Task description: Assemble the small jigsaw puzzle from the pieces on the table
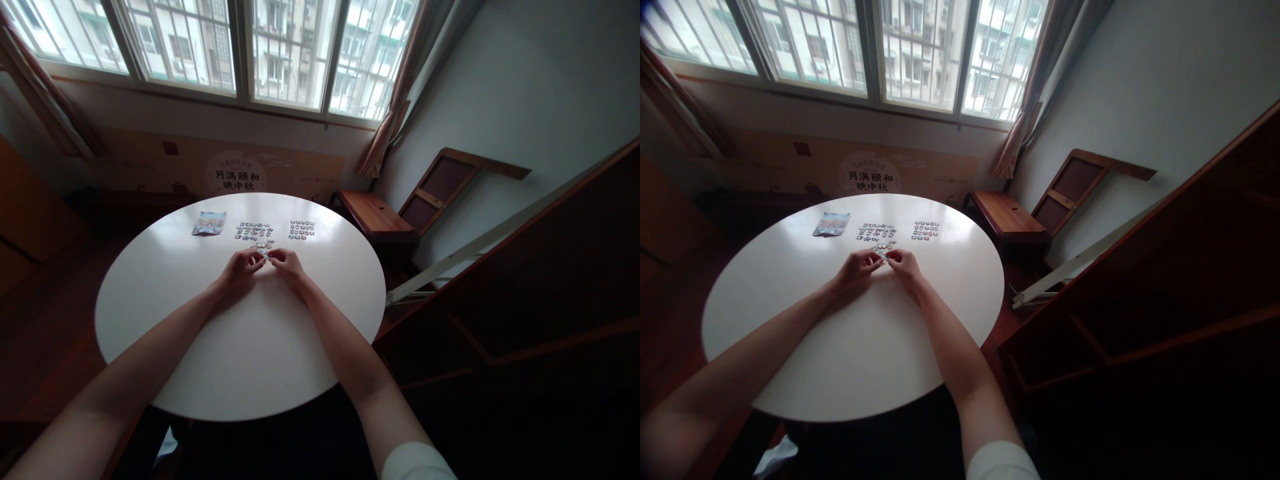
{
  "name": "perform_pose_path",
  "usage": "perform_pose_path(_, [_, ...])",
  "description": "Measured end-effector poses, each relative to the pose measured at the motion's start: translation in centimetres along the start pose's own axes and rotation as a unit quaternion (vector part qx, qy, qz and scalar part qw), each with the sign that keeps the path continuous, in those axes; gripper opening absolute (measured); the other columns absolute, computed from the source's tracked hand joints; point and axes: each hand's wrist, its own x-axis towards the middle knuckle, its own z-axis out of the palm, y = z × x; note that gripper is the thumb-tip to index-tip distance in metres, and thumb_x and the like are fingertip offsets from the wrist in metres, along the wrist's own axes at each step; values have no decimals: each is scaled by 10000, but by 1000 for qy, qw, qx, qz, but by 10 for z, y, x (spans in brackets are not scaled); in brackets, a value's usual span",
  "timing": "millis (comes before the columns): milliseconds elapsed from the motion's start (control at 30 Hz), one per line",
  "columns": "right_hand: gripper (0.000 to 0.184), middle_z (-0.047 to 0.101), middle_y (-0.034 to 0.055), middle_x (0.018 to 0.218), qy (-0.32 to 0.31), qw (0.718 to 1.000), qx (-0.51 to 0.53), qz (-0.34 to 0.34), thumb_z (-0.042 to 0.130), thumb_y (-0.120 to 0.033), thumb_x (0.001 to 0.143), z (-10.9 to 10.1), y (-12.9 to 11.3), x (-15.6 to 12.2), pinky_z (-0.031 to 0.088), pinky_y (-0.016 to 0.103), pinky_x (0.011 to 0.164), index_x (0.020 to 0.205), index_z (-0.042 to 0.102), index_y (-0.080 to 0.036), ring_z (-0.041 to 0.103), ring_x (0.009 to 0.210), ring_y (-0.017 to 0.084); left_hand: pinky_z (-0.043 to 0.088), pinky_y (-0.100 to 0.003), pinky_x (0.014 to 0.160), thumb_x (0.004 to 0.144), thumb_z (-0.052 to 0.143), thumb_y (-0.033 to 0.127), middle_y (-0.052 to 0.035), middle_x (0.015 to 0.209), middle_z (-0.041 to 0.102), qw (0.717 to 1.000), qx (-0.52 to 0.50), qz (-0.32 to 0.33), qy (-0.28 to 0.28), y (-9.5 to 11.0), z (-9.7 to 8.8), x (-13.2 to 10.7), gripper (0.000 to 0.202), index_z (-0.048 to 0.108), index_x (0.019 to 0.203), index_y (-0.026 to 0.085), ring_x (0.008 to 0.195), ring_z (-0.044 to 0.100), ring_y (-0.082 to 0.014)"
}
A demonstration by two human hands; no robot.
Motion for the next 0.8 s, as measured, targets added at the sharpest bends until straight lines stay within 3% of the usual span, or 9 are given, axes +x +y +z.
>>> perform_pose_path(300, [134, 707, 52, 786, 24, 1000, -13, 10, 643, -200, 734, 1, -1, 0, 514, 257, 700, 841, 693, -136, 645, 713, 139, 419, -224, 521, 818, 564, 379, -28, 695, 659, 1000, 10, 2, 17, -4, 1, -1, 249, 677, 775, 162, 559, 534, -121])
perform_pose_path(533, [91, 686, 35, 740, 75, 989, -122, -21, 645, -235, 762, -1, -7, -5, 489, 249, 659, 757, 693, -158, 589, 635, 124, 424, -229, 517, 806, 583, 375, -31, 677, 656, 999, 15, -9, 31, -6, 1, -1, 240, 677, 771, 157, 543, 540, -123])
perform_pose_path(800, [94, 694, 36, 757, 45, 992, -114, -31, 637, -223, 778, -1, -3, -5, 475, 237, 645, 785, 707, -159, 585, 634, 121, 424, -229, 511, 802, 579, 382, -34, 682, 660, 999, 27, -12, 36, -6, 0, -1, 244, 678, 771, 161, 549, 545, -128])
